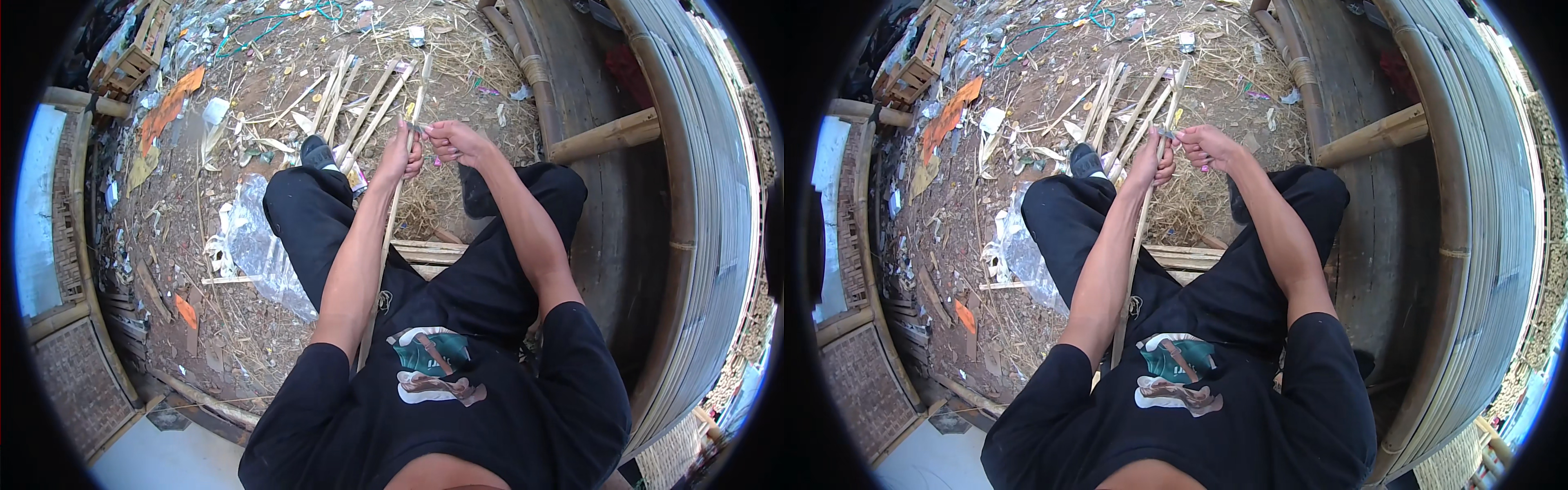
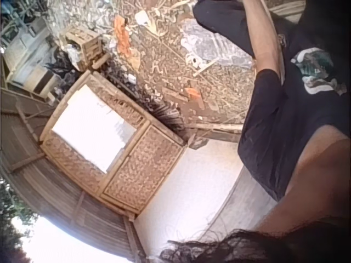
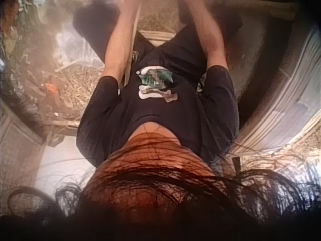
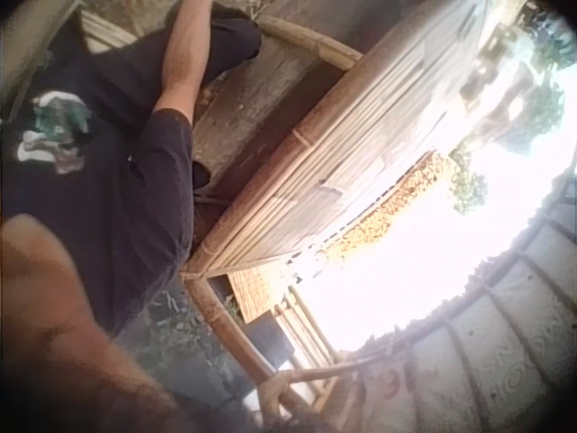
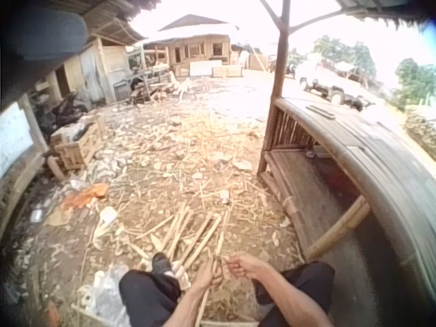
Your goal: The person uses a small blade to strip thin layers from bamboo sticks while seated, handling several sticks one at a time.
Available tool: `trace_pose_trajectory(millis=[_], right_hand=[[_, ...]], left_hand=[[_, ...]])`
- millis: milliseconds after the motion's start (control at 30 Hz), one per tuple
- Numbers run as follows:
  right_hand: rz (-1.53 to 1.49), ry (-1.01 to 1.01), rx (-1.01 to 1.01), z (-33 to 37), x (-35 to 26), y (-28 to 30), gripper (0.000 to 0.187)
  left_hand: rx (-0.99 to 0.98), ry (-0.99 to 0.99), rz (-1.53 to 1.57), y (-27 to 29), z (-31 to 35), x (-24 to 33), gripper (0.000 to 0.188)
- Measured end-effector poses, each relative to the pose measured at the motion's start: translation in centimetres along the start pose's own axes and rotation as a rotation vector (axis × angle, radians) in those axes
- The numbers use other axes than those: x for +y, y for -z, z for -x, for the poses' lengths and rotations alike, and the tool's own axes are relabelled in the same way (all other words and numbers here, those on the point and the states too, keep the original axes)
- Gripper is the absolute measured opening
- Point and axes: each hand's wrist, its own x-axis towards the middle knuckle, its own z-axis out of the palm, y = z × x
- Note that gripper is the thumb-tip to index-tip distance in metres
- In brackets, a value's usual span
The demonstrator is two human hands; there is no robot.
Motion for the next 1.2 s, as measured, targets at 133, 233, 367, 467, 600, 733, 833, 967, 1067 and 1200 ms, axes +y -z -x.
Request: trace_pose_trajectory(millis=[133,233,367,467,600,733,833,967,1067,1200], right_hand=[[0.023,0.04,0.053,-0.6,0.6,-0.5,0.015],[0.008,0.045,0.068,-0.9,0.7,-0.3,0.014],[-0.024,0.042,0.064,-1.5,0.9,0.3,0.015],[-0.054,0.024,0.059,-1.6,1.0,0.4,0.015],[-0.043,0.049,0.101,-1.7,1.0,-0.5,0.014],[0.01,0.098,0.138,-1.9,0.9,-0.9,0.016],[0.069,0.186,0.216,-2.3,0.5,-0.9,0.015],[0.104,0.137,0.168,-1.5,-1.1,-0.5,0.016],[0.052,0.192,0.172,-0.7,-0.9,-1.4,0.017],[0.139,0.197,0.213,0.1,-1.4,-1.1,0.02]], left_hand=[[0.08,0.016,-0.044,0.4,-0.4,-0.2,0.063],[0.128,0.039,-0.05,0.4,-0.5,-0.3,0.062],[0.164,0.068,0.0,0.1,-0.6,-0.1,0.06],[0.147,0.089,0.015,0.0,-0.5,0.1,0.06],[0.149,0.106,-0.014,0.4,-0.5,0.2,0.063],[0.128,0.128,0.028,0.3,-0.6,0.7,0.063],[0.185,0.155,0.032,0.1,-0.6,0.5,0.063],[0.104,0.17,0.08,-0.6,-0.1,0.0,0.063],[0.125,0.111,0.172,0.5,0.3,0.7,0.065],[0.145,0.011,0.082,-0.8,0.8,1.2,0.067]])
